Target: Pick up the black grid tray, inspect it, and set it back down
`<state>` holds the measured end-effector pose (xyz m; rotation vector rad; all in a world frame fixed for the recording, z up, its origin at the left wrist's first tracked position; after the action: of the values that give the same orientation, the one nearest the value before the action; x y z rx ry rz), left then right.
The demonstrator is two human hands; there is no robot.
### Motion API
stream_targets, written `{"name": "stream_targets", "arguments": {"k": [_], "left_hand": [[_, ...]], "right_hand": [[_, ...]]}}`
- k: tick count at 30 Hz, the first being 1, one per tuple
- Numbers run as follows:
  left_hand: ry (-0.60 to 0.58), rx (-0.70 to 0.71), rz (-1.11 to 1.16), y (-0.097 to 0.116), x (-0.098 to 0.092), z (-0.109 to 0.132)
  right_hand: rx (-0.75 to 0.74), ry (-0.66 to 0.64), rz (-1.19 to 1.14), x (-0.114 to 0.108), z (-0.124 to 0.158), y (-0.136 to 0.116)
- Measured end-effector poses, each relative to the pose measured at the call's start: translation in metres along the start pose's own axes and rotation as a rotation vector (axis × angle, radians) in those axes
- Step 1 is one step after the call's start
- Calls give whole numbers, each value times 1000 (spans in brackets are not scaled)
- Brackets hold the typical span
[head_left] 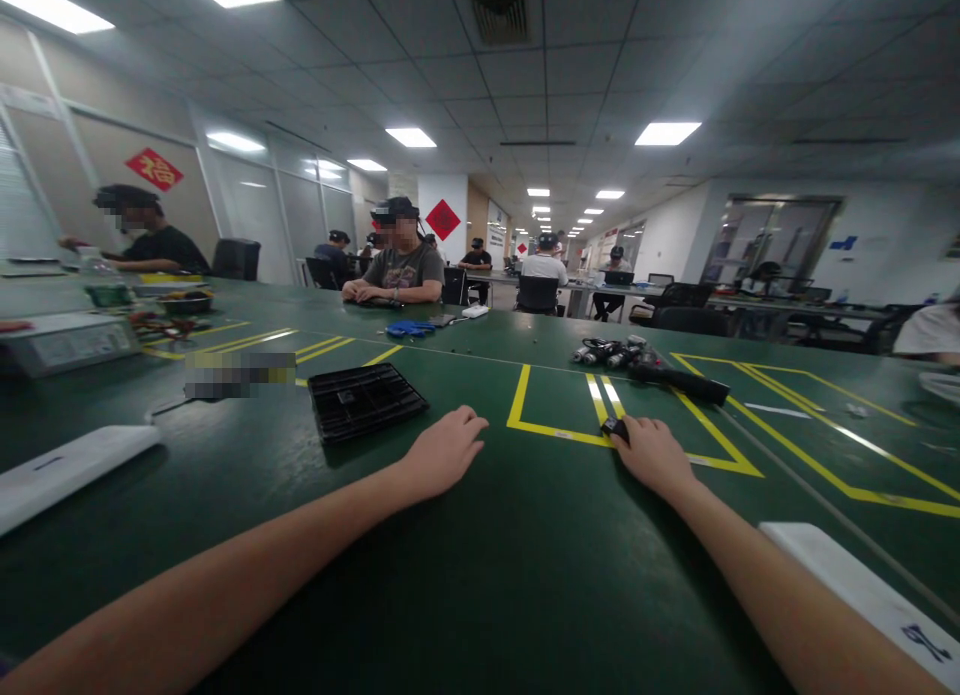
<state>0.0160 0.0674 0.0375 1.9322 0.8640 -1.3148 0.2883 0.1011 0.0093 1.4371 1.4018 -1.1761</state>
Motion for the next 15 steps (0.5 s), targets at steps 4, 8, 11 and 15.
{"name": "stream_targets", "arguments": {"k": [4, 8, 11, 15], "left_hand": [[-75, -11, -79, -22, 10, -5], [-9, -43, 73, -30, -1, -9], [183, -404, 579, -81, -24, -6], [406, -736, 893, -158, -55, 20]], "right_hand": [[7, -9, -11, 1, -1, 2], [-11, 0, -18, 1, 0, 2], [-21, 20, 0, 0, 1, 1], [-10, 26, 12, -1, 3, 0]]}}
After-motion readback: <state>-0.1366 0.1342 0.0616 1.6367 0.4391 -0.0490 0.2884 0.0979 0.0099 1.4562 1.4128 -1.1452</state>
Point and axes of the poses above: each hand's wrist, its own z-axis away from the middle knuckle, its own x-axis out of the palm, y = z × x, the point moved 9 cm from there along -z, towards the middle knuckle, and after that the axes turned 1 degree about -z, right-handed, at the moved point
